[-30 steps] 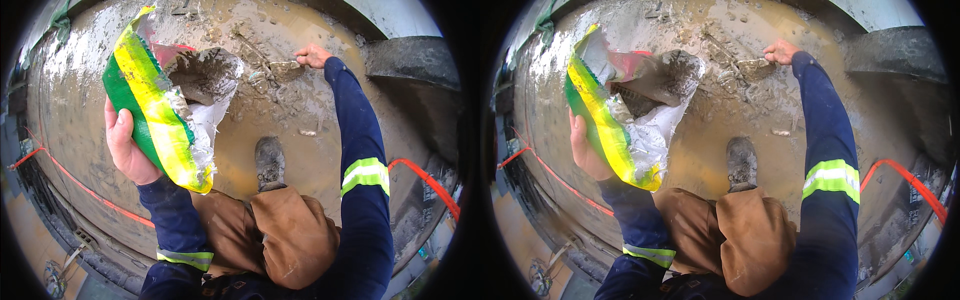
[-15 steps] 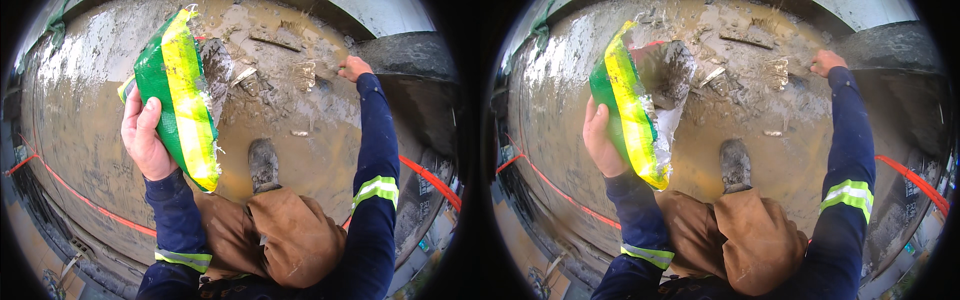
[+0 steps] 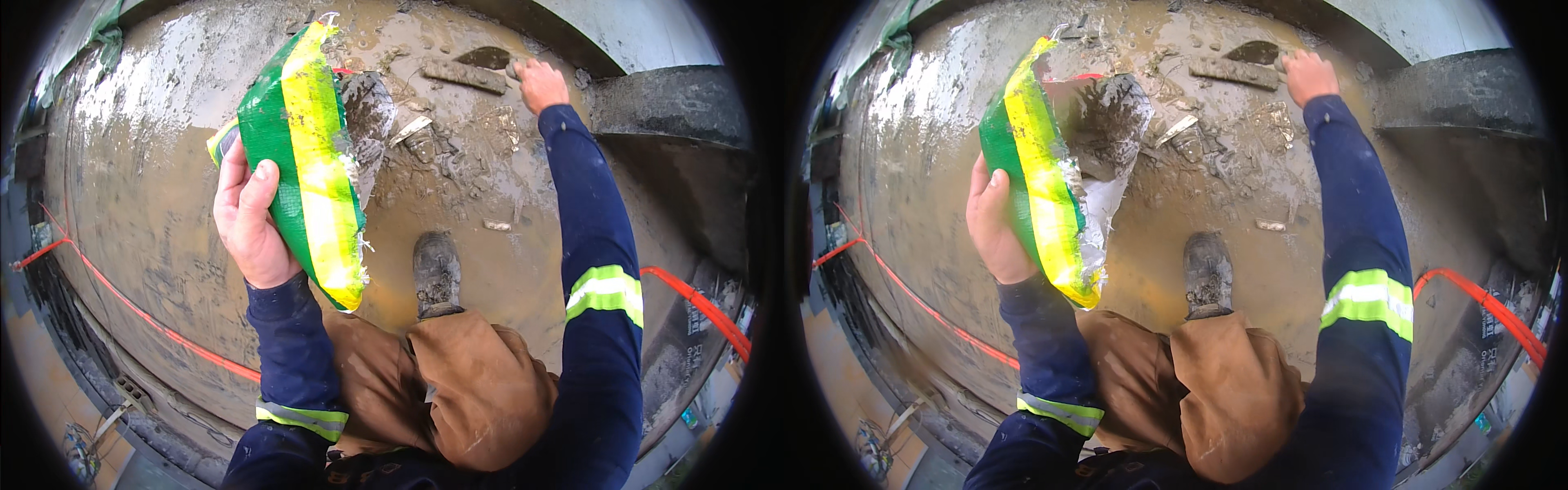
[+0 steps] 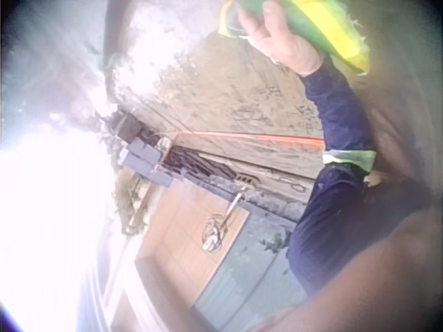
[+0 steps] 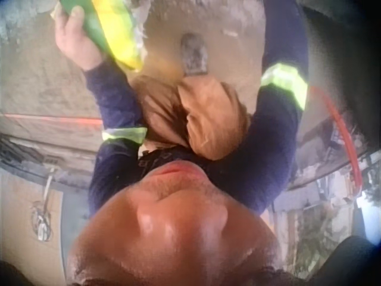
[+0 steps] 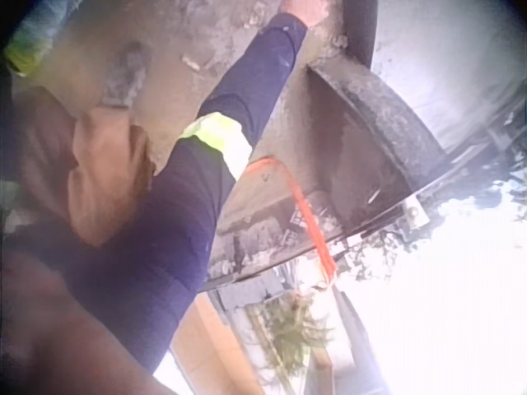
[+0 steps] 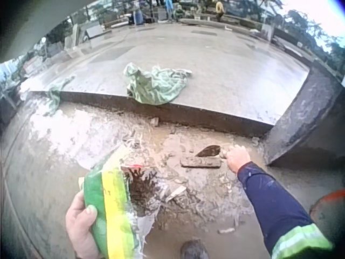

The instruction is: The person retrieves a bag of mortar, walks to a wet concrete area, and uses a trowel to scoop and spread mortar onto the floor surface. The person repeatedly scoops mortar from the bag and applies it to the ground, smoothing it with the trowel.

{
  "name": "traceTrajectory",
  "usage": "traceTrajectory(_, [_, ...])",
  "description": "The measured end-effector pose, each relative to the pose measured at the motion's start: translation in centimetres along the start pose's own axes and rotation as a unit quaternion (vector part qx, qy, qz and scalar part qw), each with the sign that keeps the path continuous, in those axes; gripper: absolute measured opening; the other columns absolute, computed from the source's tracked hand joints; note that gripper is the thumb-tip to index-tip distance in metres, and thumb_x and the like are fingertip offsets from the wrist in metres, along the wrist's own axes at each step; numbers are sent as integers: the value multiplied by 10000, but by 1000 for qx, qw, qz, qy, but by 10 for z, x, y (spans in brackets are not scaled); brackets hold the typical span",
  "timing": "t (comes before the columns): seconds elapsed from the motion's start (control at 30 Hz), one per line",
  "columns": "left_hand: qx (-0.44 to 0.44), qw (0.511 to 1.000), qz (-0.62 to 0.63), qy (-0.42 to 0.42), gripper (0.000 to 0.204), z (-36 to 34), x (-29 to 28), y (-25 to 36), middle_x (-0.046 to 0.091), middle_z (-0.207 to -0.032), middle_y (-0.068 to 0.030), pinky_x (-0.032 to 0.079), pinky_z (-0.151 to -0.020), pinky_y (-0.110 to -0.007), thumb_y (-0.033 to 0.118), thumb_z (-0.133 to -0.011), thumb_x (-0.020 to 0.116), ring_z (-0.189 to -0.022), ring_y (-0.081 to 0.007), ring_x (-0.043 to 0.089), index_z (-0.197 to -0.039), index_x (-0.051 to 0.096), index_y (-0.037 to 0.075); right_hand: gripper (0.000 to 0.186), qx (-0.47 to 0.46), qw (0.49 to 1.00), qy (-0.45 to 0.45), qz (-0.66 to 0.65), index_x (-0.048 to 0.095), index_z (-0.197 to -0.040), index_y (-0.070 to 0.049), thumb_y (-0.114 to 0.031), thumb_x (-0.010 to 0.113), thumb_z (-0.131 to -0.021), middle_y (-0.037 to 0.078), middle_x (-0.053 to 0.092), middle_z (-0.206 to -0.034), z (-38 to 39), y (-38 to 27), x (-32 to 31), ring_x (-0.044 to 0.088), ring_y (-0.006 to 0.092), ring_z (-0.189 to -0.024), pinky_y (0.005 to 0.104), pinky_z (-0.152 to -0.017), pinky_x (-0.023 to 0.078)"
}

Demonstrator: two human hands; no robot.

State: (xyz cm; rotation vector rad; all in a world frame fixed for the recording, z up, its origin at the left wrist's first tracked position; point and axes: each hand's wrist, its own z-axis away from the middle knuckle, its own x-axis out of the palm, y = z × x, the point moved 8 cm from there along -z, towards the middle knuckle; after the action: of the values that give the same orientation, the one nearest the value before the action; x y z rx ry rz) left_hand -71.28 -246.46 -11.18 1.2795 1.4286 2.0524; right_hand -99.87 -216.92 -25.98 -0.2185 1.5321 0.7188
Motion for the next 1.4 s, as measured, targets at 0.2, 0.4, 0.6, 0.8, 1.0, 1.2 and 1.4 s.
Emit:
traceTrajectory(0.2, [6, 1000, -6, -2, 434, -1, 1, 4, 597, -1146, -150, 496, -874, -323, 80, -853, 570, -981, -203, 616, -1247, 459, -65, 204, -81, 992, -37, -85, 617, -1021, -147, -182, 605, -821, 78, 600, -941, 79, -10, -3, 594, 266, -963, 401, -764, 481])
traceTrajectory(0.4, [2, 1000, -1, -2, 432, 4, -1, 6, 596, -1146, -151, 494, -876, -324, 76, -857, 561, -986, -203, 614, -1251, 455, -64, 353, 79, 976, -128, -156, 594, -1189, -181, -253, 614, -844, 102, 591, -964, 128, 64, 22, 575, 298, -970, 413, -807, 467])
traceTrajectory(0.6, [-7, 1000, -5, -19, 425, 1, 4, -4, 597, -1143, -157, 504, -864, -331, 81, -867, 551, -972, -211, 622, -1255, 452, -60, 383, 28, 976, -167, -134, 586, -1215, -144, -269, 609, -853, 155, 605, -1032, 103, 89, 67, 564, 328, -1026, 438, -861, 451])
traceTrajectory(0.8, [10, 1000, 4, -3, 421, -3, 5, 2, 601, -1135, -159, 510, -853, -326, 85, -869, 550, -960, -217, 629, -1254, 453, -57, 387, -110, 890, -350, -271, 629, -1179, -134, -184, 651, -795, 183, 646, -1056, 81, -22, 86, 611, 331, -980, 406, -863, 474])
traceTrajectory(1.0, [8, 1000, 9, -13, 413, -2, -4, 4, 601, -1134, -158, 507, -855, -334, 84, -870, 544, -964, -216, 627, -1249, 458, -58, 368, -77, 867, -337, -358, 623, -1188, -130, -180, 651, -825, 184, 649, -1070, 95, -23, 105, 603, 318, -1009, 375, -881, 460])
traceTrajectory(1.2, [26, 999, 35, 11, 412, -4, -10, 6, 605, -1124, -161, 500, -865, -331, 106, -886, 518, -963, -221, 628, -1253, 448, -69, 381, -18, 846, -331, -417, 604, -1203, -90, -143, 638, -827, 181, 655, -1042, 112, 12, 68, 614, 278, -985, 376, -854, 461])
traceTrajectory(1.4, [14, 999, 32, -17, 400, -2, -6, -6, 610, -1118, -157, 497, -864, -317, 117, -897, 514, -946, -209, 631, -1241, 466, -81, 359, -58, 893, -309, -321, 623, -1190, -99, -184, 644, -842, 141, 606, -1071, 93, 45, -31, 546, 274, -1030, 365, -948, 421])
